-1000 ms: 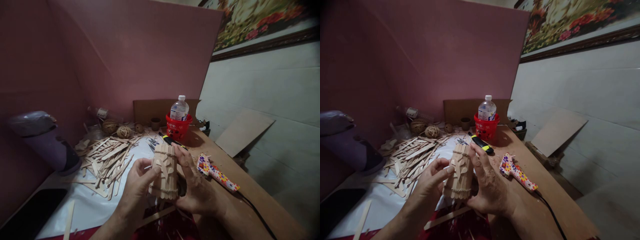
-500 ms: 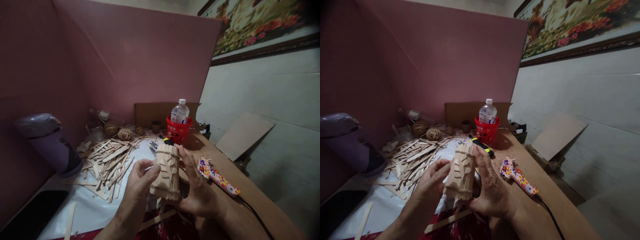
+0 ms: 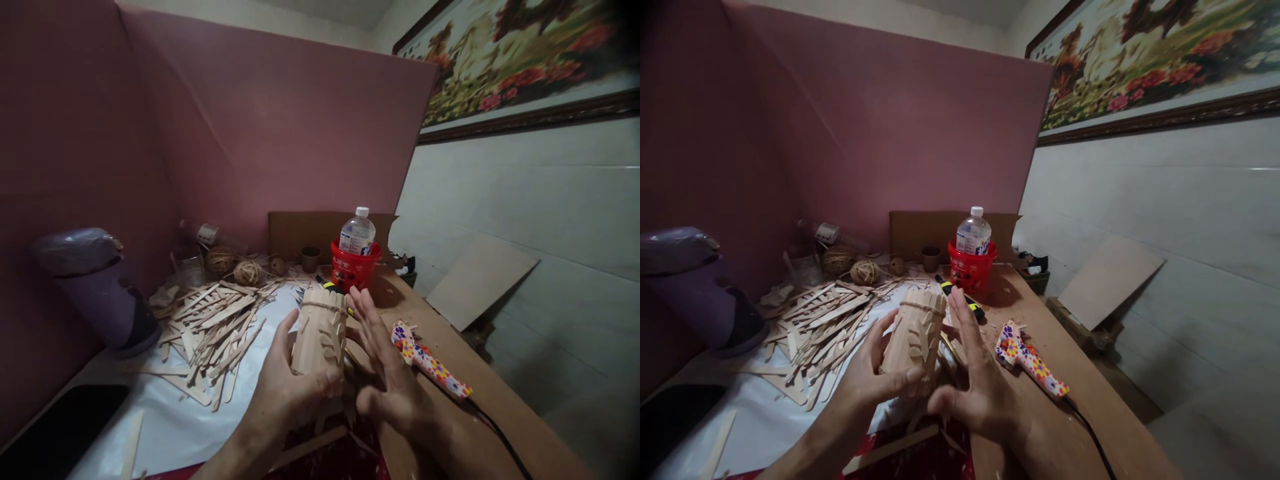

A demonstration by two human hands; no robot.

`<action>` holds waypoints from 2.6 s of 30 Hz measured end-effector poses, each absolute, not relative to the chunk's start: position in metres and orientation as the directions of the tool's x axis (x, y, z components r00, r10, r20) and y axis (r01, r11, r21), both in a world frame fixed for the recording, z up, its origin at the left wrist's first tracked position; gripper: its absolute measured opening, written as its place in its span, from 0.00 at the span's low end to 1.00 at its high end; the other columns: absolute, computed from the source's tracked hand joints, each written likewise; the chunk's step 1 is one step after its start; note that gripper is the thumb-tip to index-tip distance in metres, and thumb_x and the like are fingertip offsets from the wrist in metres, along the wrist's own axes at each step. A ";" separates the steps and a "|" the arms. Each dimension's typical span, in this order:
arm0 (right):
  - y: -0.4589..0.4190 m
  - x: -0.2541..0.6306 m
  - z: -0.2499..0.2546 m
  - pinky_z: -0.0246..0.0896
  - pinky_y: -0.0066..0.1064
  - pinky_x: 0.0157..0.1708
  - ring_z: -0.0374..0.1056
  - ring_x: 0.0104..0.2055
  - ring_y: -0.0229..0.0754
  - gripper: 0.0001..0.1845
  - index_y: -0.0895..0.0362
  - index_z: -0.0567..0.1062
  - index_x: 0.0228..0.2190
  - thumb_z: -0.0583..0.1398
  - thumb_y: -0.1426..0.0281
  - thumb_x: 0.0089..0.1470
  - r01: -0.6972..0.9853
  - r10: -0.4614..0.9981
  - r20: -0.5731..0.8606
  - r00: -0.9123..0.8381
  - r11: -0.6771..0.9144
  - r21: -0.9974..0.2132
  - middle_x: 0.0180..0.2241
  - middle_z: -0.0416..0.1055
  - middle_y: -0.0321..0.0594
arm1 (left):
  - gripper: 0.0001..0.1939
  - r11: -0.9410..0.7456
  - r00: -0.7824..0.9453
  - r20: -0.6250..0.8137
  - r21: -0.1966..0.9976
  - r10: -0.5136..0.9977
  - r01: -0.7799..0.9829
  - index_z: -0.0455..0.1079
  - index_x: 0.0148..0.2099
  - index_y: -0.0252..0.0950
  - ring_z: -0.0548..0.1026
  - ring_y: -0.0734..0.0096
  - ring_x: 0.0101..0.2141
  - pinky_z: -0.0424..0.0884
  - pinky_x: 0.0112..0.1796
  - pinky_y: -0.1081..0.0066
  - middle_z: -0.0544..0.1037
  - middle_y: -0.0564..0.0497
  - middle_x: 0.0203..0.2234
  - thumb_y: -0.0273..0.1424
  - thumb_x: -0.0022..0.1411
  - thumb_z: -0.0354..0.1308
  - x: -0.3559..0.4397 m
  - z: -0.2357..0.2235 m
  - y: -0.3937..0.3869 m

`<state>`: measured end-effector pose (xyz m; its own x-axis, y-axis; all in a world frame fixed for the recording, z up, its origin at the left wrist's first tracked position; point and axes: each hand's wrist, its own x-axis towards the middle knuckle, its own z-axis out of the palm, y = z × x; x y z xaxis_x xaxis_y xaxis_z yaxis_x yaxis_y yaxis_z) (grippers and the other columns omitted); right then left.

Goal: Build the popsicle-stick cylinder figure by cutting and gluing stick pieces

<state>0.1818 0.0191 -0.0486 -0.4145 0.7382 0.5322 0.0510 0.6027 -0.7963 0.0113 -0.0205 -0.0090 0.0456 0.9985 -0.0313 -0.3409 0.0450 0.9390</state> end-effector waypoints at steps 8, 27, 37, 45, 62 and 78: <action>0.020 0.169 -0.047 0.48 0.50 0.60 0.45 0.66 0.50 0.46 0.47 0.38 0.64 0.59 0.59 0.54 -0.301 0.833 0.416 -0.365 0.317 -0.900 0.66 0.42 0.43 | 0.55 -0.032 -0.004 0.032 0.963 0.999 -0.268 0.47 0.65 0.38 0.72 0.48 0.48 0.70 0.45 0.60 0.66 0.36 0.55 0.31 0.38 0.72 0.021 -0.017 -0.020; 0.023 0.166 -0.049 0.47 0.50 0.61 0.48 0.65 0.50 0.49 0.50 0.42 0.64 0.63 0.62 0.49 -0.298 0.859 0.398 -0.322 0.307 -0.904 0.65 0.49 0.46 | 0.49 -0.075 -0.065 0.061 0.971 0.996 -0.227 0.52 0.64 0.42 0.73 0.49 0.47 0.72 0.43 0.58 0.65 0.39 0.57 0.23 0.40 0.68 0.032 -0.022 -0.021; 0.024 0.167 -0.051 0.48 0.51 0.61 0.47 0.65 0.51 0.50 0.49 0.40 0.64 0.63 0.60 0.50 -0.247 0.862 0.384 -0.330 0.314 -0.917 0.65 0.46 0.45 | 0.49 -0.067 -0.060 0.054 0.967 0.997 -0.245 0.54 0.64 0.44 0.75 0.50 0.46 0.73 0.43 0.59 0.68 0.40 0.55 0.22 0.40 0.69 0.030 -0.021 -0.021; 0.021 0.168 -0.048 0.47 0.50 0.61 0.46 0.65 0.50 0.49 0.49 0.41 0.64 0.63 0.61 0.50 -0.294 0.861 0.380 -0.338 0.287 -0.912 0.65 0.46 0.44 | 0.52 -0.028 0.057 0.042 0.974 0.997 -0.223 0.45 0.66 0.43 0.72 0.50 0.49 0.72 0.45 0.60 0.63 0.39 0.59 0.24 0.44 0.68 0.026 -0.017 -0.022; 0.023 0.167 -0.050 0.45 0.48 0.61 0.41 0.67 0.51 0.49 0.51 0.45 0.63 0.65 0.63 0.49 -0.369 0.916 0.289 -0.277 0.177 -0.913 0.65 0.46 0.46 | 0.51 0.019 0.071 0.008 0.929 0.997 -0.369 0.52 0.62 0.35 0.72 0.47 0.48 0.72 0.43 0.60 0.70 0.36 0.54 0.30 0.37 0.72 0.024 -0.027 -0.013; 0.024 0.162 -0.048 0.53 0.42 0.58 0.54 0.62 0.48 0.51 0.49 0.42 0.64 0.66 0.67 0.49 -0.394 0.932 0.255 -0.258 0.140 -0.909 0.62 0.54 0.45 | 0.52 0.055 0.149 0.001 0.926 0.989 -0.372 0.47 0.64 0.38 0.71 0.46 0.51 0.72 0.45 0.58 0.66 0.36 0.57 0.28 0.41 0.71 0.023 -0.028 -0.013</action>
